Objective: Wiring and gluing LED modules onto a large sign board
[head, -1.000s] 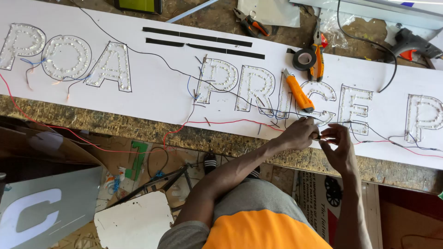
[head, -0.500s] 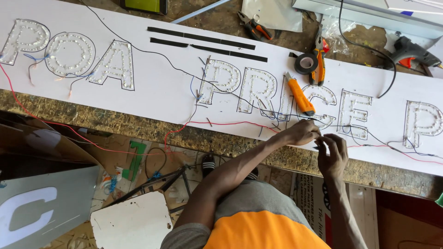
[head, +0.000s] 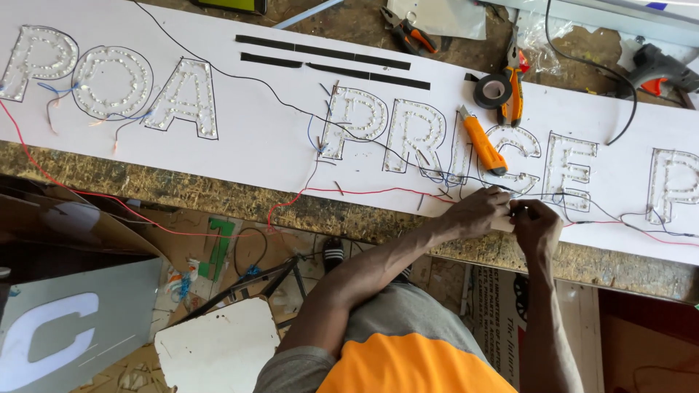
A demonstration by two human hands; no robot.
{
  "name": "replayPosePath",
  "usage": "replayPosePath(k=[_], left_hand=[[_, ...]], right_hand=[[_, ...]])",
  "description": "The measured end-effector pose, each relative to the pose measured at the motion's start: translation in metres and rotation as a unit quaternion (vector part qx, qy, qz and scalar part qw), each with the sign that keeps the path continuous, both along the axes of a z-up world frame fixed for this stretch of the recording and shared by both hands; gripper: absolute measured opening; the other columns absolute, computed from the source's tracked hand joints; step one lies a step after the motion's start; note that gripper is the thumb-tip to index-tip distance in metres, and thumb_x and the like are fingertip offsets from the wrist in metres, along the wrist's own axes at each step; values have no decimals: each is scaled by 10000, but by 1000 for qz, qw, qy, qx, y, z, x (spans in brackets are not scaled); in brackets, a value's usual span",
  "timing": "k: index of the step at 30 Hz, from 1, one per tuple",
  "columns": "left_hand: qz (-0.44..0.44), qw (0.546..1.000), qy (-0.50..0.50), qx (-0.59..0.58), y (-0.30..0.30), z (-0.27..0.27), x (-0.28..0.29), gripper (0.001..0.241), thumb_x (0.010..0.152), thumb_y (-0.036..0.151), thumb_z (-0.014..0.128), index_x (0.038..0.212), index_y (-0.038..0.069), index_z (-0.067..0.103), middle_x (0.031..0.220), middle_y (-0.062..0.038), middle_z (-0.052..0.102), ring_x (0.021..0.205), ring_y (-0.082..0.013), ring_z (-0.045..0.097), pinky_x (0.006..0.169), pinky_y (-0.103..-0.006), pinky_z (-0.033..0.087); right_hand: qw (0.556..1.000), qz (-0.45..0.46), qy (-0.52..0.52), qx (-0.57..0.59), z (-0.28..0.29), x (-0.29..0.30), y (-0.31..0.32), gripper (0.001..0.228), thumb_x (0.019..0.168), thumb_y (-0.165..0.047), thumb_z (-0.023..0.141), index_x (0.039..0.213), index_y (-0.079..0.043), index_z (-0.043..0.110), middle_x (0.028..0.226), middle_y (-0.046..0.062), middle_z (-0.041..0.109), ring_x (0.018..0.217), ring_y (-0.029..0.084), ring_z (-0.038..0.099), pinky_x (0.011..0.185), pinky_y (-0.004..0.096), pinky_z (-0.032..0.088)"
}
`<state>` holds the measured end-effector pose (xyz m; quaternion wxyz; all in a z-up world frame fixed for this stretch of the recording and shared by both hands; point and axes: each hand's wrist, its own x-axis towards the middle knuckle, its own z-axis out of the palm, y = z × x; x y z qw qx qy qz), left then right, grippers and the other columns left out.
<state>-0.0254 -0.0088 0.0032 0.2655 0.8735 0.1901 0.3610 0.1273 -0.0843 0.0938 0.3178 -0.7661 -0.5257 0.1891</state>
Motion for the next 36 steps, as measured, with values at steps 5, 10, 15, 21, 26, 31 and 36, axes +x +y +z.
replayPosePath(k=[5,10,15,21,26,31,36], left_hand=[[24,999,-13,-42,-11,26,-15,236,1026,63,635,1249,48,709,1132,-155,686,1138,-417,688,976,-536,599],[10,995,91,-36,-9,31,-18,484,978,-67,695,1436,90,716,1361,-78,730,1260,-261,663,1152,-453,603],[19,995,93,-12,-7,23,-11,429,1020,-81,658,1411,78,735,1395,-90,728,1286,-262,654,1189,-455,588],[24,994,104,36,-5,29,-11,551,831,243,972,1297,101,715,1270,-51,718,1205,-249,615,1109,-415,537],[31,996,66,-46,-6,24,-5,411,891,2,764,1298,41,731,1225,-110,704,1175,-280,629,1070,-430,570],[18,992,79,-96,2,30,-2,160,895,-57,651,882,71,746,1235,-136,729,1139,-282,619,1040,-448,559],[-5,967,122,-226,14,18,20,170,963,238,770,928,75,807,1025,-82,648,1020,-284,637,947,-494,575]], right_hand=[[998,24,56,-14,16,-8,5,51,1129,-144,814,1153,-145,859,697,126,718,564,178,674,612,314,522],[993,77,79,-49,31,-7,10,143,1162,-20,754,1255,74,807,864,201,789,610,216,704,525,351,621],[991,44,90,-89,41,-15,13,175,1151,-90,744,1227,57,800,819,185,765,598,198,650,489,324,533],[991,30,67,-115,36,-14,17,162,1113,-16,748,1250,24,823,812,195,786,561,184,625,469,344,546],[987,41,143,-66,42,-21,5,272,1175,-151,767,1367,32,706,848,225,758,628,217,662,516,338,541],[982,121,125,-73,53,-7,-9,311,1167,-149,725,1443,-5,718,985,187,806,780,225,721,719,361,590],[977,203,30,-54,38,6,-12,380,1048,47,765,1395,59,609,1209,231,766,1127,316,784,1074,421,651]])
